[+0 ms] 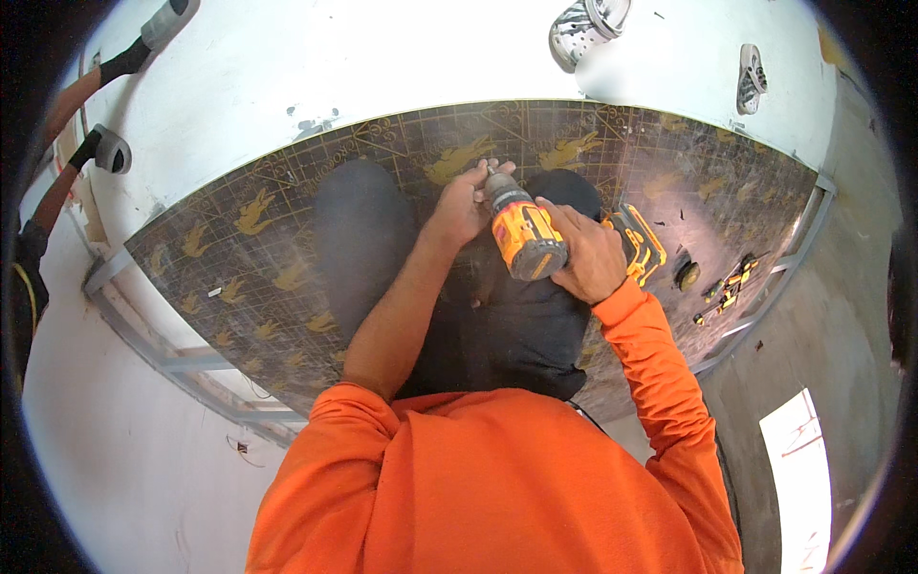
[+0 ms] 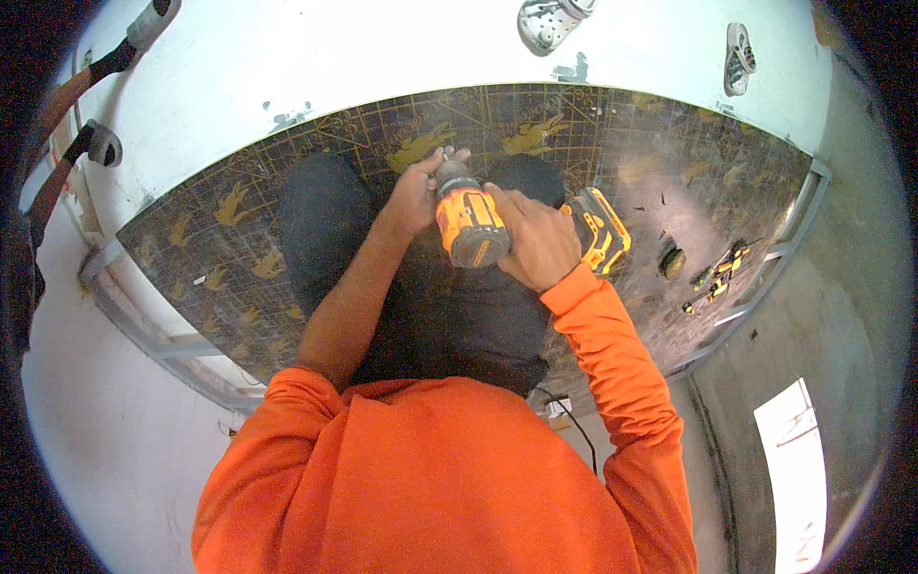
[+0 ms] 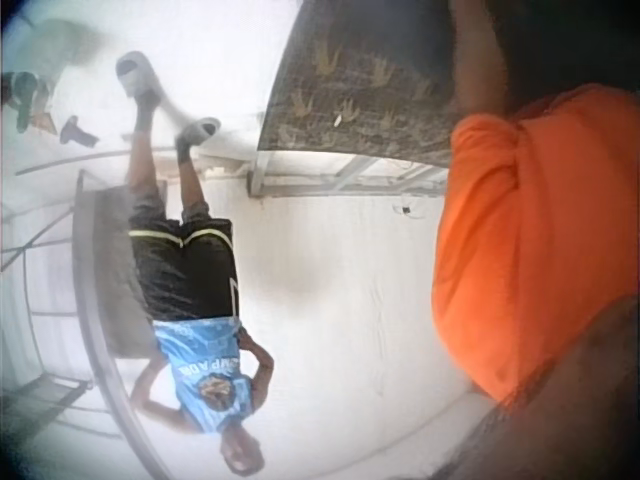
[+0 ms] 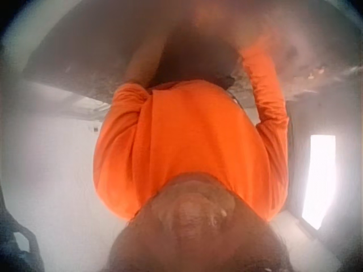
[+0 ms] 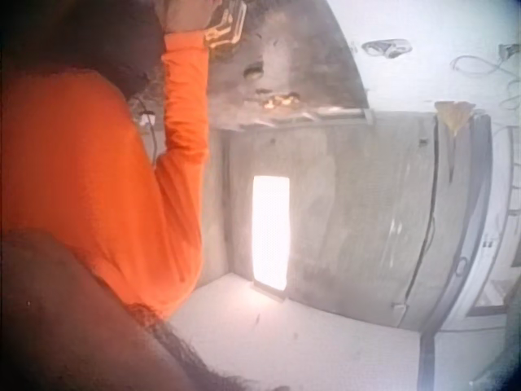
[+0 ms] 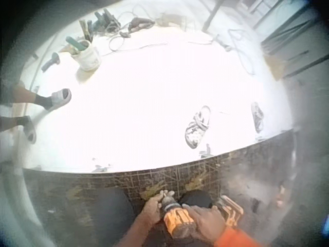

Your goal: The person kneels on a large patterned tile and uses a cordless drill to drive screws into it. The person repeatedly positions the drill, drives screws, and repositions on the tile surface.

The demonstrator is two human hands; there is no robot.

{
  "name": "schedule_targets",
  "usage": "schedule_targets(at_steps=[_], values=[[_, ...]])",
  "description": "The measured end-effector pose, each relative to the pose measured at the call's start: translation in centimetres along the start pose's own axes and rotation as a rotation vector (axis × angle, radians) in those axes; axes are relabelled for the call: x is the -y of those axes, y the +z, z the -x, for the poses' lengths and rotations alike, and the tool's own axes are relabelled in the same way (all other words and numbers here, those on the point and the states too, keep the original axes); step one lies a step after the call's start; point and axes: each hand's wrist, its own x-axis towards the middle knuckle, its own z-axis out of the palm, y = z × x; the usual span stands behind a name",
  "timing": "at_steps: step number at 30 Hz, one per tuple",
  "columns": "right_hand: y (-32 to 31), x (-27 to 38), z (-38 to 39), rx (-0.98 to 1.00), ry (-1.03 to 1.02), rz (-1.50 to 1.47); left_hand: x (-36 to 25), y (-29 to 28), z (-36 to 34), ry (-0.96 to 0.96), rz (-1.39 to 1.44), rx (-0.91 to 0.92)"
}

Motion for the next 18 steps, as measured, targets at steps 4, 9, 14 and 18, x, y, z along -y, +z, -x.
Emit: schedule_targets(at_steps=[4,9,14,18], values=[[0.1,0.0,-0.7,0.029,0.018,0.011,-0.4,-0.3,-0.6,0.015,-0.076,-0.006],[0.1,-0.4,-1.3,0.013,0.023,0.014,-0.7,0.1,-1.7,0.055,-0.122,-0.043],[-0.1,-0.7,-2.4,-0.044,-0.006,-0.024,-0.8,-0.1,-3.1,0.122,-0.153,0.013],[0.0,-0.7,-2.9,-0.019,0.022,-0.026,-0.8,0.0,-3.2,0.061,-0.167,-0.079]])
